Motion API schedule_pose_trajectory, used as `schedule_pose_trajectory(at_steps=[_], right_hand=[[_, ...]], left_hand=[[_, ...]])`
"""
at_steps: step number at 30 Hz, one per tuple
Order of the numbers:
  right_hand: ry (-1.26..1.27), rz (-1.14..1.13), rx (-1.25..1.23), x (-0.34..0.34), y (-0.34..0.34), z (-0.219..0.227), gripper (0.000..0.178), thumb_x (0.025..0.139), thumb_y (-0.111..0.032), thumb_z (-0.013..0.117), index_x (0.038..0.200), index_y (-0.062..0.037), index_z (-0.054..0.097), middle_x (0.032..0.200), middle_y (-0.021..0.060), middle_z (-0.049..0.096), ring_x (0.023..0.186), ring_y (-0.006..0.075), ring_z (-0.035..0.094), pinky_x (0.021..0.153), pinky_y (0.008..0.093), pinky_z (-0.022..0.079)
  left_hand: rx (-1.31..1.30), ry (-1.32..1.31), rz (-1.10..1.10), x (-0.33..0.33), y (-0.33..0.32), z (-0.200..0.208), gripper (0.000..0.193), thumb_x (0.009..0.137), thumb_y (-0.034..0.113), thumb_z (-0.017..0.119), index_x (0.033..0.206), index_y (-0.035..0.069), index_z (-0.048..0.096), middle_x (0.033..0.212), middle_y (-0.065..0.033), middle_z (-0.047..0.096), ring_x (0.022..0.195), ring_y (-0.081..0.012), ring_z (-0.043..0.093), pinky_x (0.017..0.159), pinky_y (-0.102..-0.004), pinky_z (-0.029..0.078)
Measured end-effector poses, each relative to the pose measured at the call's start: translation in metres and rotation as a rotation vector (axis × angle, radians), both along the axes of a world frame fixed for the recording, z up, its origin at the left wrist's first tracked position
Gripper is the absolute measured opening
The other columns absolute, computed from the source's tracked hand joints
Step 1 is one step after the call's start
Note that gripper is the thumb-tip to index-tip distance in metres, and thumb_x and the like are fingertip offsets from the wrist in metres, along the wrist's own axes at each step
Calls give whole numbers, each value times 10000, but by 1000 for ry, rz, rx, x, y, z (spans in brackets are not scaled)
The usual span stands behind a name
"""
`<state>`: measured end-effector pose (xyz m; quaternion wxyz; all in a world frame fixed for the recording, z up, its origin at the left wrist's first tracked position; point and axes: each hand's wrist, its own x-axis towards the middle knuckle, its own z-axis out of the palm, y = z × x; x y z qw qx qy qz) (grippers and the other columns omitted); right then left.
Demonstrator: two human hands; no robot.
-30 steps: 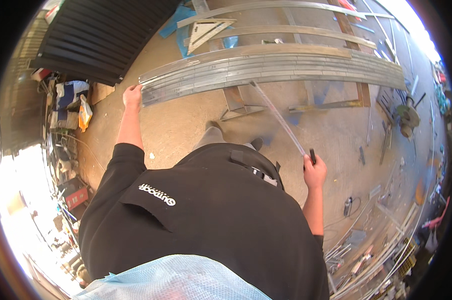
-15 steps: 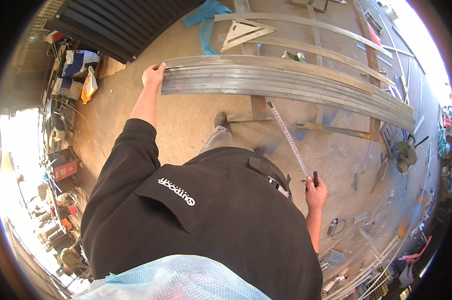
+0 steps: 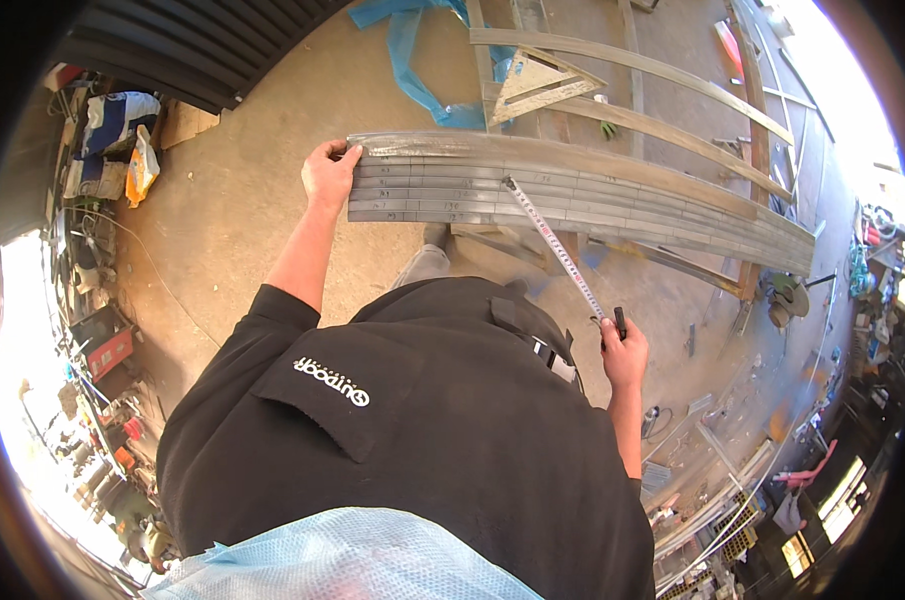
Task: The person measures a long metal sheet with a tape measure and marks it with a pen. They then use a speed square to draw straight lines across the sheet at the marked points.
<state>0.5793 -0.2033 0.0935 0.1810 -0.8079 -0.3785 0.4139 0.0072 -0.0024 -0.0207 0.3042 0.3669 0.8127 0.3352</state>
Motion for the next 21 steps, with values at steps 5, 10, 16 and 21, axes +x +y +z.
schedule_pose_trajectory(at_steps=[5, 10, 16, 21], right_hand=[[-24, -1, -26, -12, 11, 3, 269, 1066, -234, 795, 916, -19, 735, 690, -12, 638, 586, 94, 578, 545, 316, 457], [-21, -19, -55, -15, 14, 0, 255, 1060, -231, 800, 929, -16, 757, 704, -7, 653, 598, 92, 589, 549, 315, 471], [22, -70, -55, -15, 19, -3, 229, 1071, -219, 801, 973, -14, 770, 713, -18, 654, 598, 79, 579, 545, 300, 466], [-3, -39, -56, -17, 25, -1, 221, 1077, -212, 798, 978, -17, 770, 708, -20, 652, 589, 77, 576, 536, 295, 461]], left_hand=[[82, -67, 21, 3, -8, -12, 400, 922, 266, 935, 1192, -6, 822, 1064, -139, 832, 947, -251, 787, 912, -404, 634], [162, -137, 27, 6, -13, -21, 350, 936, 226, 928, 1177, 1, 809, 1056, -105, 803, 912, -211, 737, 876, -383, 620], [147, -173, 39, 11, -16, -14, 313, 963, 188, 908, 1192, 2, 806, 1061, -82, 790, 933, -189, 707, 883, -358, 604], [151, -214, 55, 12, -16, -9, 304, 971, 174, 908, 1194, -5, 805, 1040, -70, 774, 921, -175, 689, 872, -350, 599]])
